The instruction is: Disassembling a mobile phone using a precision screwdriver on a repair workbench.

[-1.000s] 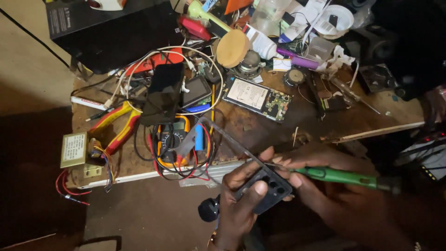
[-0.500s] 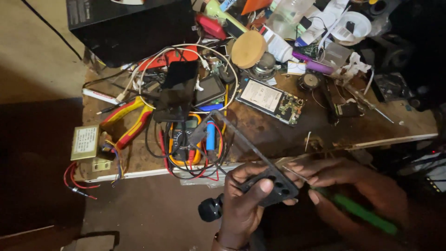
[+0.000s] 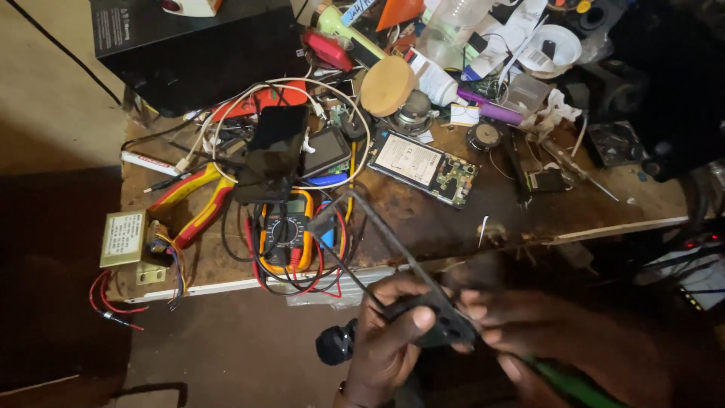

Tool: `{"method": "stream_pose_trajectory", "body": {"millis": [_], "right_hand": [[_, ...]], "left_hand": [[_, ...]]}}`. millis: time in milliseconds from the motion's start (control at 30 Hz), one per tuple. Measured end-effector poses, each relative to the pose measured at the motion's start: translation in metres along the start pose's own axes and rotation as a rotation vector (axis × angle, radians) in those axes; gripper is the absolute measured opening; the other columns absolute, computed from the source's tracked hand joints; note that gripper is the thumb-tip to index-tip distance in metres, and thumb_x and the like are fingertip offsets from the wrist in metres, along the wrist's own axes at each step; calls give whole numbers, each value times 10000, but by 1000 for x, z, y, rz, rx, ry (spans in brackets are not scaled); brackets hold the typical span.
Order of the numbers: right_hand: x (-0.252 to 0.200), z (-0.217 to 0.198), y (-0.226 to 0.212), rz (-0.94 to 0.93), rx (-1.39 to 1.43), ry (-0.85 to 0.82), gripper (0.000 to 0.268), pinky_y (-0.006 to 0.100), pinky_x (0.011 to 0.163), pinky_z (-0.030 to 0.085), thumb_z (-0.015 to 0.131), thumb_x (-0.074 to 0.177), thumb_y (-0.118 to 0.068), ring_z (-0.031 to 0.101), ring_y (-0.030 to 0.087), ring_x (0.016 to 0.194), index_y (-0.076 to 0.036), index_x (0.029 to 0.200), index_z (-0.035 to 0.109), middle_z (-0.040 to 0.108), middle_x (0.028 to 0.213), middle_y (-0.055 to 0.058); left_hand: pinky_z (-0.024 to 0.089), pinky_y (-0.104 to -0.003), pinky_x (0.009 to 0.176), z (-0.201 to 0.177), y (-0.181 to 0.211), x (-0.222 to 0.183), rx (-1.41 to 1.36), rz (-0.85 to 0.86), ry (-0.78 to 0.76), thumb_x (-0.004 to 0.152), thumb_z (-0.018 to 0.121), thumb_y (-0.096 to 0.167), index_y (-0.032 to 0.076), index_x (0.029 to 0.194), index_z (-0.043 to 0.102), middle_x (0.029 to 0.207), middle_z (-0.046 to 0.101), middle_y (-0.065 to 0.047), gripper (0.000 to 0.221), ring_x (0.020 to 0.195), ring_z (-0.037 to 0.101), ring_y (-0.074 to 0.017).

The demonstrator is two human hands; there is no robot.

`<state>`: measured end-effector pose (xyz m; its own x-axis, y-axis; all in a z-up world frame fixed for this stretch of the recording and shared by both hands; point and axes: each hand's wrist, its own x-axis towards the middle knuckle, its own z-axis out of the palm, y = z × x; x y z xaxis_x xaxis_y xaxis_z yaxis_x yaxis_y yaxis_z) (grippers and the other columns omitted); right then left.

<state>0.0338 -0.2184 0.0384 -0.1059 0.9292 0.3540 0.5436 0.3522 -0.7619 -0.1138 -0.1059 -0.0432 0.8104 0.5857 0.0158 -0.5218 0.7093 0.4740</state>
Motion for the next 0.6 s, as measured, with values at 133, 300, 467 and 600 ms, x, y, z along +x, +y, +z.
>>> {"method": "stream_pose_trajectory", "body": {"millis": [133, 300, 467, 600], "right_hand": [[-21, -5, 51, -35, 76, -196, 343, 386, 1047, 319, 520, 856, -153, 392, 266, 1249, -66, 1187, 487, 452, 1279, 132], [17, 18, -16, 185, -115, 315, 177, 260, 902, 484, 527, 759, -74, 644, 166, 1006, -85, 912, 616, 664, 1000, 73], [22, 20, -21, 187, -91, 339, 168, 269, 910, 485, 543, 746, -43, 653, 176, 997, -78, 893, 615, 667, 994, 74], [23, 20, -19, 150, -127, 292, 164, 278, 883, 500, 521, 764, -70, 651, 190, 990, -78, 901, 611, 666, 976, 71]], "left_hand": [[566, -432, 499, 7, -2, 4, 224, 139, 190, 689, 671, 85, -47, 838, 580, 762, 634, -199, 219, 651, 627, -273], [507, -320, 602, 8, 2, 5, 478, 137, 249, 685, 697, 199, 7, 837, 635, 756, 663, -92, 253, 690, 618, -163], [514, -310, 607, 6, 2, 4, 479, 158, 237, 700, 692, 171, 8, 831, 630, 768, 667, -97, 218, 696, 625, -160], [499, -285, 642, 3, -1, 4, 472, 218, 231, 691, 692, 131, 6, 819, 624, 782, 653, -103, 192, 717, 613, -157]]}}
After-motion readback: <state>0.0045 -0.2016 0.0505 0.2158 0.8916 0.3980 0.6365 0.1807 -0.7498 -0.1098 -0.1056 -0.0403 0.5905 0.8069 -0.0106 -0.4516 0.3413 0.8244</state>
